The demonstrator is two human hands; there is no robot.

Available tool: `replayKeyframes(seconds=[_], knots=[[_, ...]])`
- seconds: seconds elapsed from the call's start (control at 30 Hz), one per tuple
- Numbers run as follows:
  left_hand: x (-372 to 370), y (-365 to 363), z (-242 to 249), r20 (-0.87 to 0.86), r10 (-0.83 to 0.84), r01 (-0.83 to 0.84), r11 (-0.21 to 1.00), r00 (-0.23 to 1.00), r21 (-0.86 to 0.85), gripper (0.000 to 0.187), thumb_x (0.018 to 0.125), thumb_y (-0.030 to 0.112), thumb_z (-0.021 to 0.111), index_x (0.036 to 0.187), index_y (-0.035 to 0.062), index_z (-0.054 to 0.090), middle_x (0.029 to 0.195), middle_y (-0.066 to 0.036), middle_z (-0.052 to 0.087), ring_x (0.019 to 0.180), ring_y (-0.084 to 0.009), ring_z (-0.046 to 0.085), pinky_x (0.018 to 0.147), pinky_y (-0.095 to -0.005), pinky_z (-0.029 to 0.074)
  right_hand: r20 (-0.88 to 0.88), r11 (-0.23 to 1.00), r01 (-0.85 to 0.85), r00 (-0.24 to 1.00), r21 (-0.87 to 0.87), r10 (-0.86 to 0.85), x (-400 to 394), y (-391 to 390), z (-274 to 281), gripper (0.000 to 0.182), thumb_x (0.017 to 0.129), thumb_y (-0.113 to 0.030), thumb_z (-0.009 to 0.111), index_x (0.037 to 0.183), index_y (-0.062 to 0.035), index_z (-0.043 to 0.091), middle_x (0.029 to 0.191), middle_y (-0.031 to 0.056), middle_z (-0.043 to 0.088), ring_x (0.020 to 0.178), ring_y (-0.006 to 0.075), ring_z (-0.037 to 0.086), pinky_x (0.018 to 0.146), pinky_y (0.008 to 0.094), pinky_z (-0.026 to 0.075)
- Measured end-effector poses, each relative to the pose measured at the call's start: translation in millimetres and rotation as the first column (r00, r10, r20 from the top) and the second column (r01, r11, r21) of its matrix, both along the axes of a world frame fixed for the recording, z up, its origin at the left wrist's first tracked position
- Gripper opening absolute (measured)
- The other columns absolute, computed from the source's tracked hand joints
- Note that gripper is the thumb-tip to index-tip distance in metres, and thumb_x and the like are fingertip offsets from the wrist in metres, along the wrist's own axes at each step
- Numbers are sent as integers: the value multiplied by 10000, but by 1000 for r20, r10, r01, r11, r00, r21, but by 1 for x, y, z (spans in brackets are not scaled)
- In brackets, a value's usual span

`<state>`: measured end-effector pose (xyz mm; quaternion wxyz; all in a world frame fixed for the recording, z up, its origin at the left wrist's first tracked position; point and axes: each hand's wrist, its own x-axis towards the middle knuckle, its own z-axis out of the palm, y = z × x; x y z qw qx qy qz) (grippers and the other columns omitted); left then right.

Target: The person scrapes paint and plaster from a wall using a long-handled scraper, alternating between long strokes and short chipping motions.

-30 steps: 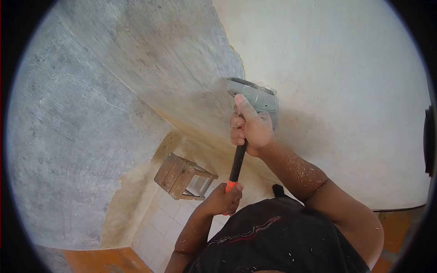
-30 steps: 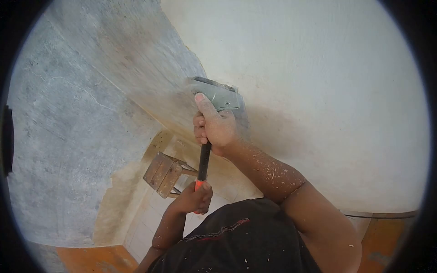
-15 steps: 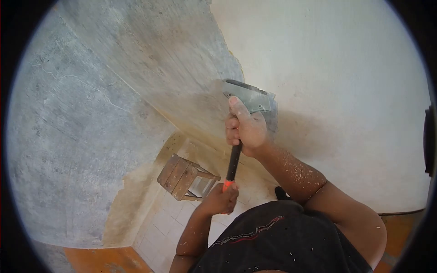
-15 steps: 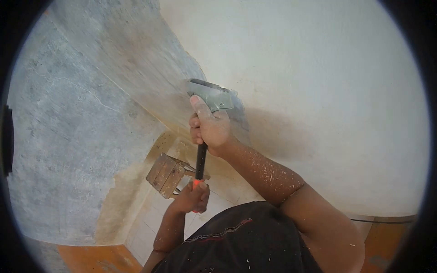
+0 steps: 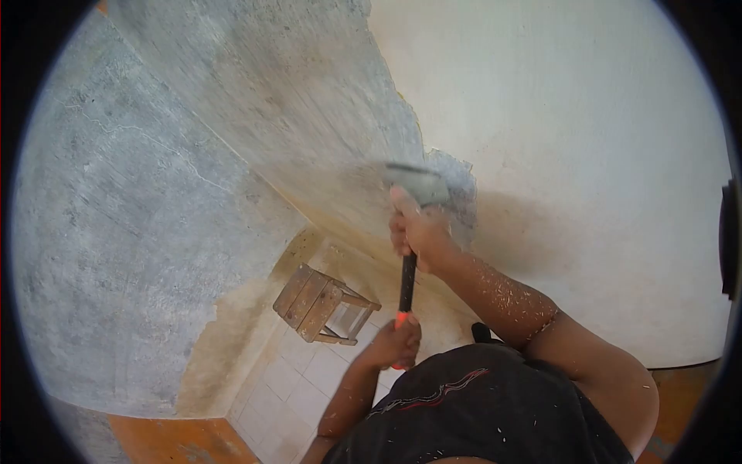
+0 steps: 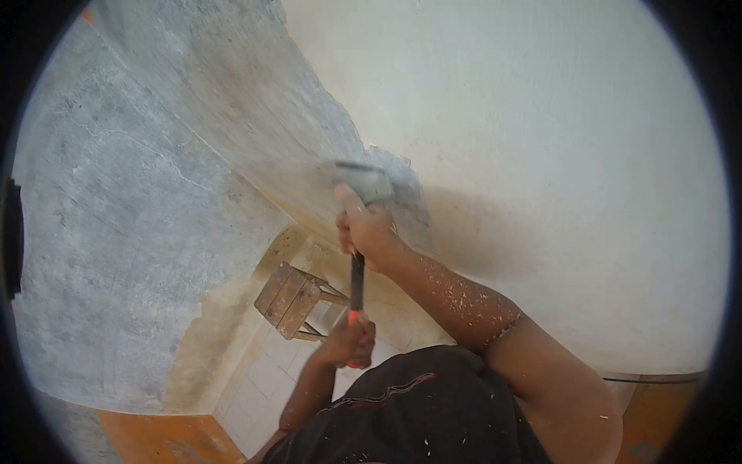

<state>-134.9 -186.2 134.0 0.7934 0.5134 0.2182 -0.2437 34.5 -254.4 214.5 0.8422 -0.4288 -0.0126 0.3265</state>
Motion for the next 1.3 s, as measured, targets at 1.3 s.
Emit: replayKeyframes(seconds=[1.3], knots=[[7, 23, 29, 119, -82, 82, 997, 990, 5, 328, 875, 331, 507, 707, 75, 392, 460, -13, 371, 353, -117, 396, 360, -277, 355, 75, 996, -1, 997, 84, -6, 4, -2, 26, 329, 848, -366, 564, 662, -145, 407, 537, -44, 360, 412, 72, 335, 384, 240, 314]])
